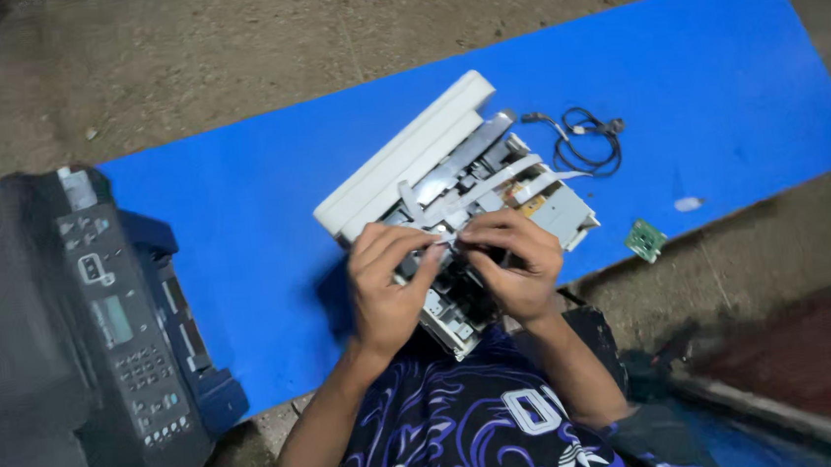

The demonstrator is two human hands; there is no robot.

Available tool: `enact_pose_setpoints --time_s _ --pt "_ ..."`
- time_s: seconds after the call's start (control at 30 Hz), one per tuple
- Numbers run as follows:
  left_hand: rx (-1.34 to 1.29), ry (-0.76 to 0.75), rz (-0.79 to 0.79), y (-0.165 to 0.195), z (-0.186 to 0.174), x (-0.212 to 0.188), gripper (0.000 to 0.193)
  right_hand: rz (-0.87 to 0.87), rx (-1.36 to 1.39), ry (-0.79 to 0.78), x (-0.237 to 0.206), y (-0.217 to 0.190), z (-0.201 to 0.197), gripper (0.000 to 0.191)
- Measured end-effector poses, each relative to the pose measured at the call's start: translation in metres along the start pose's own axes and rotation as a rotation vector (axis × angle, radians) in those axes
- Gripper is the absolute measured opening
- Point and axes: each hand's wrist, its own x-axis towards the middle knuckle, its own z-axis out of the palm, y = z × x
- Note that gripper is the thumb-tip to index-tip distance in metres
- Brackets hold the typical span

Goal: The person opens the top cover of a white printer and removes internal components, including a circuit board, using a screwdriver. The person places the removed parts on the table and continues to manipulate internal mechanisms.

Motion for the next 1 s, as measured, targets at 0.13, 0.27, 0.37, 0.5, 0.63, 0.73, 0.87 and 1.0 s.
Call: enact_pose_setpoints --time_s 0.13,0.27,0.37,0.5,0.63,0.73,0.87,1.0 --pt "0.04 -0.003 0.023 0.004 0.006 -0.006 0.018 0.013 0.053 0.016 -0.015 0.004 -0.021 0.023" --pt "0.083 -0.007 0.088 0.006 0.01 -0.014 0.023 0.146 0.07 0.2 -0.047 0.018 -0.054 0.018" --pt "0.139 -0.022 0.162 0.005 0.012 -0.024 0.026 0.259 0.147 0.383 -0.077 0.058 -0.102 0.01" --pt "0.186 -0.018 0.163 0.006 0.02 -0.043 0.028 0.403 0.128 0.635 -0.122 0.156 -0.193 0.01" --pt "0.233 0.03 0.089 0.003 0.034 -0.06 0.028 0.883 0.155 1.042 -0.169 0.247 -0.259 0.014" --pt "0.247 0.046 0.053 -0.001 0.039 -0.07 0.029 1.296 0.118 1.096 -0.195 0.281 -0.274 0.016" --pt "0.333 0.115 -0.016 -0.004 0.045 -0.082 0.026 1.401 0.453 1.236 -0.207 0.298 -0.275 0.017" --pt "0.362 0.125 -0.039 -0.004 0.049 -0.088 0.018 1.28 0.495 1.188 -0.201 0.313 -0.276 0.027"
